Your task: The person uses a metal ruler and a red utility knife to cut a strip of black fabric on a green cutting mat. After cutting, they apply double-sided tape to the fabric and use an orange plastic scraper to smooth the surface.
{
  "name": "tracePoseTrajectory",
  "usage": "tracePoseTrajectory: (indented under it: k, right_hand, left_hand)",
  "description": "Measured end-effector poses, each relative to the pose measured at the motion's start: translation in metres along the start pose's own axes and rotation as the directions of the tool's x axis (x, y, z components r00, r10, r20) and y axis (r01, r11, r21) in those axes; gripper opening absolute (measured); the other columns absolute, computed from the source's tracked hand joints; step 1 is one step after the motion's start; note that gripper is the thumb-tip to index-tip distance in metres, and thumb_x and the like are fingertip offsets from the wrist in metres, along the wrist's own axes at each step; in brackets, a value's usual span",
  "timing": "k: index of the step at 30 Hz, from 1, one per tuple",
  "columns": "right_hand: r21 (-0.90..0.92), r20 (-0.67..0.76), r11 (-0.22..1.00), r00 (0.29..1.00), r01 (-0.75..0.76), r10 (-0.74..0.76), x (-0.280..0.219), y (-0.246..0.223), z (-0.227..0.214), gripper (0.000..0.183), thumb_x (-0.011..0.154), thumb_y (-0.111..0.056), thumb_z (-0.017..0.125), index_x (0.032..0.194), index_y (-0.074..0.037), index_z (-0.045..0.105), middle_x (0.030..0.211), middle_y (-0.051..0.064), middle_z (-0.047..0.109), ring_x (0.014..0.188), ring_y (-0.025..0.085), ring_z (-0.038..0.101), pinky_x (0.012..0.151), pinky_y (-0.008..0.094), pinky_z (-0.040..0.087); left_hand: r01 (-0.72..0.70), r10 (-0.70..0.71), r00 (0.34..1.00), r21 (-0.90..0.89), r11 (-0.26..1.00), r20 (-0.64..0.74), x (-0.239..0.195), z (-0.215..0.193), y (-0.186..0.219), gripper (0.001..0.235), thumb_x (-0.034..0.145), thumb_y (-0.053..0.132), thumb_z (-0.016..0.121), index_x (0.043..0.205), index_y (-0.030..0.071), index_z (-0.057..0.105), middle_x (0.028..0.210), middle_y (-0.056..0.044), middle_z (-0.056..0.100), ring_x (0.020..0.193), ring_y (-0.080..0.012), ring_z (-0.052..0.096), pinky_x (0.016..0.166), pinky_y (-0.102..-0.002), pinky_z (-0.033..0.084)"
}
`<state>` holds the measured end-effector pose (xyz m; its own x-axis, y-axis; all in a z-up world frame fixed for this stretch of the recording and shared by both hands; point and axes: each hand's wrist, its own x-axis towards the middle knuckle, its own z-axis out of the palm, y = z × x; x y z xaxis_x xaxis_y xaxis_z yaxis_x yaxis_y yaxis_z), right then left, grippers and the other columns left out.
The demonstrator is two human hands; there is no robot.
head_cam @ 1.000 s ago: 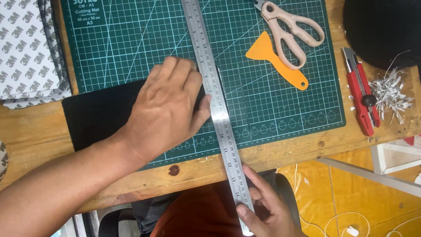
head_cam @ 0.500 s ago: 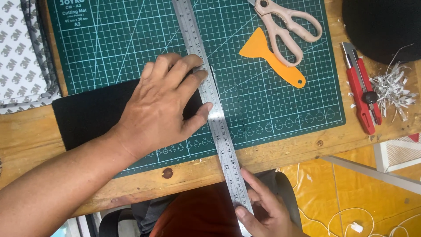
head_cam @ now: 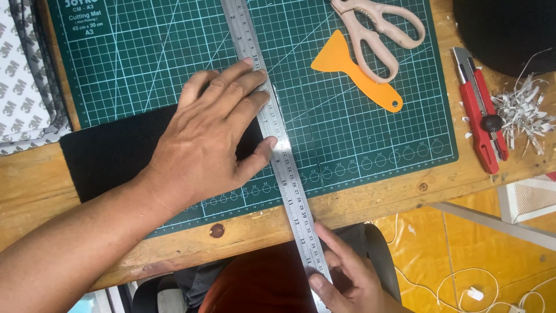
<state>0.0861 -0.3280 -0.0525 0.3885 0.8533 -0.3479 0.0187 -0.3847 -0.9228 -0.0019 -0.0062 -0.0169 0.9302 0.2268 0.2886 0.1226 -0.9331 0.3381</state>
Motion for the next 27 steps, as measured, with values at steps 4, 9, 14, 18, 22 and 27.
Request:
tracePoseTrajectory:
  k: [4, 9, 14, 18, 22, 27]
  right_hand:
    - [-0.009, 0.005, 0.993, 0.993, -0.118, 0.119, 0.0, -0.006, -0.001, 0.075, 0.087, -0.037, 0.073, 0.154, -0.016, 0.046, 0.101, 0.005, 0.089, 0.095, 0.011, 0.084, 0.092, 0.024, 0.059]
    - [0.017, 0.012, 0.99, 0.99, -0.142, 0.142, 0.0, -0.005, -0.002, 0.075, 0.087, -0.036, 0.074, 0.155, -0.017, 0.047, 0.097, 0.005, 0.087, 0.091, 0.011, 0.082, 0.093, 0.023, 0.056]
    - [0.004, 0.039, 0.997, 0.996, -0.075, 0.075, 0.001, -0.002, -0.002, 0.076, 0.089, -0.037, 0.073, 0.155, -0.013, 0.044, 0.102, 0.005, 0.088, 0.097, 0.011, 0.083, 0.096, 0.024, 0.057]
    - [0.012, 0.082, 0.998, 0.995, -0.063, 0.062, 0.004, -0.005, -0.003, 0.077, 0.09, -0.039, 0.072, 0.155, -0.013, 0.041, 0.104, 0.006, 0.088, 0.093, 0.009, 0.082, 0.086, 0.021, 0.059]
    - [0.032, 0.078, 0.997, 0.994, -0.073, 0.071, 0.004, -0.007, -0.003, 0.076, 0.09, -0.038, 0.072, 0.155, -0.012, 0.04, 0.104, 0.006, 0.087, 0.091, 0.009, 0.079, 0.084, 0.022, 0.059]
    - [0.016, 0.085, 0.998, 0.995, -0.059, 0.058, 0.006, -0.012, -0.002, 0.075, 0.092, -0.043, 0.068, 0.155, -0.013, 0.04, 0.11, 0.008, 0.089, 0.092, 0.009, 0.085, 0.088, 0.023, 0.063]
  left_hand:
    - [-0.022, 0.023, 1.0, -0.024, 0.999, 0.019, 0.002, 0.0, 0.001, 0.056, 0.101, 0.037, 0.063, 0.134, -0.008, 0.059, 0.147, -0.026, 0.055, 0.147, -0.0402, 0.043, 0.124, -0.058, 0.023]
    - [-0.024, 0.026, 0.999, -0.046, 0.999, 0.043, 0.003, -0.002, 0.003, 0.064, 0.099, 0.04, 0.066, 0.137, -0.012, 0.056, 0.148, -0.029, 0.052, 0.15, -0.0401, 0.037, 0.127, -0.057, 0.02]
    - [-0.028, 0.031, 0.997, -0.045, 0.999, 0.073, 0.003, -0.002, 0.003, 0.074, 0.099, 0.048, 0.065, 0.14, -0.012, 0.053, 0.149, -0.03, 0.049, 0.151, -0.0409, 0.035, 0.128, -0.056, 0.016]
    - [-0.03, 0.034, 0.997, -0.054, 0.998, 0.072, 0.004, -0.002, 0.003, 0.074, 0.099, 0.048, 0.066, 0.14, -0.012, 0.053, 0.149, -0.03, 0.05, 0.151, -0.0403, 0.036, 0.128, -0.056, 0.015]
    - [-0.009, 0.014, 0.997, -0.064, 0.998, 0.08, 0.003, -0.002, 0.003, 0.075, 0.098, 0.049, 0.067, 0.141, -0.01, 0.052, 0.152, -0.029, 0.046, 0.152, -0.04, 0.034, 0.128, -0.058, 0.016]
    - [0.031, -0.026, 0.996, -0.066, 0.997, 0.086, 0.002, -0.002, 0.003, 0.074, 0.096, 0.052, 0.068, 0.136, -0.009, 0.055, 0.158, -0.031, 0.035, 0.154, -0.0394, 0.024, 0.127, -0.059, 0.021]
